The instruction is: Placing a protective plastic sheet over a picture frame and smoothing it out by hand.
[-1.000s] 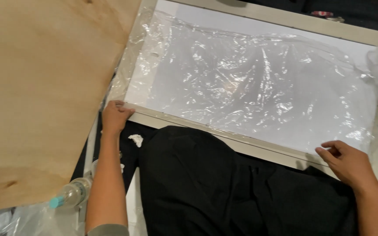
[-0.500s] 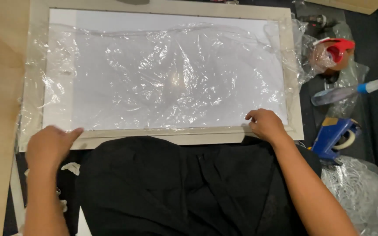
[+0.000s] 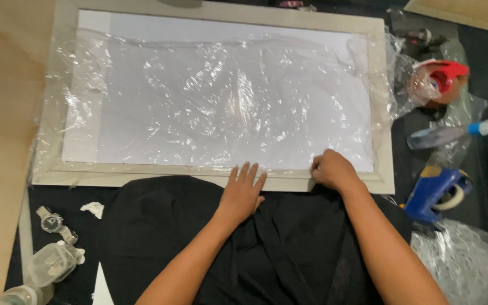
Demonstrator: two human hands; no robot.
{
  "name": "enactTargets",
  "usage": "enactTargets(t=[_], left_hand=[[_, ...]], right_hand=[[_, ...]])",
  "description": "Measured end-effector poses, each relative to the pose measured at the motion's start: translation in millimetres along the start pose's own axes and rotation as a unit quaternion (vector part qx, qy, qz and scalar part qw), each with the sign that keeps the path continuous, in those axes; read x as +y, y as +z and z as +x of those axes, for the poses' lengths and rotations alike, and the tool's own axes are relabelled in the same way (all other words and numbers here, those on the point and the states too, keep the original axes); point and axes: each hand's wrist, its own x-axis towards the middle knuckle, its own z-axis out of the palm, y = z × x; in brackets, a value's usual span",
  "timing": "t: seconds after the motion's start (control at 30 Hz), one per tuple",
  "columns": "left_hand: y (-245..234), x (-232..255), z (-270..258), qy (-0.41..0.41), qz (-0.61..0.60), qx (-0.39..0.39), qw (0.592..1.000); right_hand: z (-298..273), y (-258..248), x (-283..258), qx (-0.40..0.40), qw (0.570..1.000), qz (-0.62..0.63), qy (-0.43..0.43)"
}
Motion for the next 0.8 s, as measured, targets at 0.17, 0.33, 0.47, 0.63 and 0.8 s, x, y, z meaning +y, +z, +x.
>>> enactTargets(t=[0.17, 0.33, 0.47, 0.63, 0.8], left_hand=[[-40.2, -44.4, 14.5, -0.021, -0.033, 0.025, 0.999], [-96.8, -116.6, 30.4, -0.192, -0.134, 0.078, 0.969], [-66.9, -148.4, 44.8, -0.239, -0.163, 0.203, 0.935], [-49.0, -171.6, 69.9, -0.228, -0.113, 0.257, 0.932], [-53.4, -182.8, 71.5, -0.255, -0.160, 0.179, 0.937]], right_hand=[[1.3, -42.1, -32.2, 0.009, 0.995, 0.094, 0.019], [23.5, -98.4, -85.4, 0.102, 0.978, 0.172, -0.062], [101.9, -124.5, -125.3, 0.154, 0.968, 0.172, -0.100], [208.3, -143.0, -174.5, 0.199, 0.963, 0.104, -0.151], [323.9, -139.4, -177.0, 0.126, 0.980, -0.080, -0.130]])
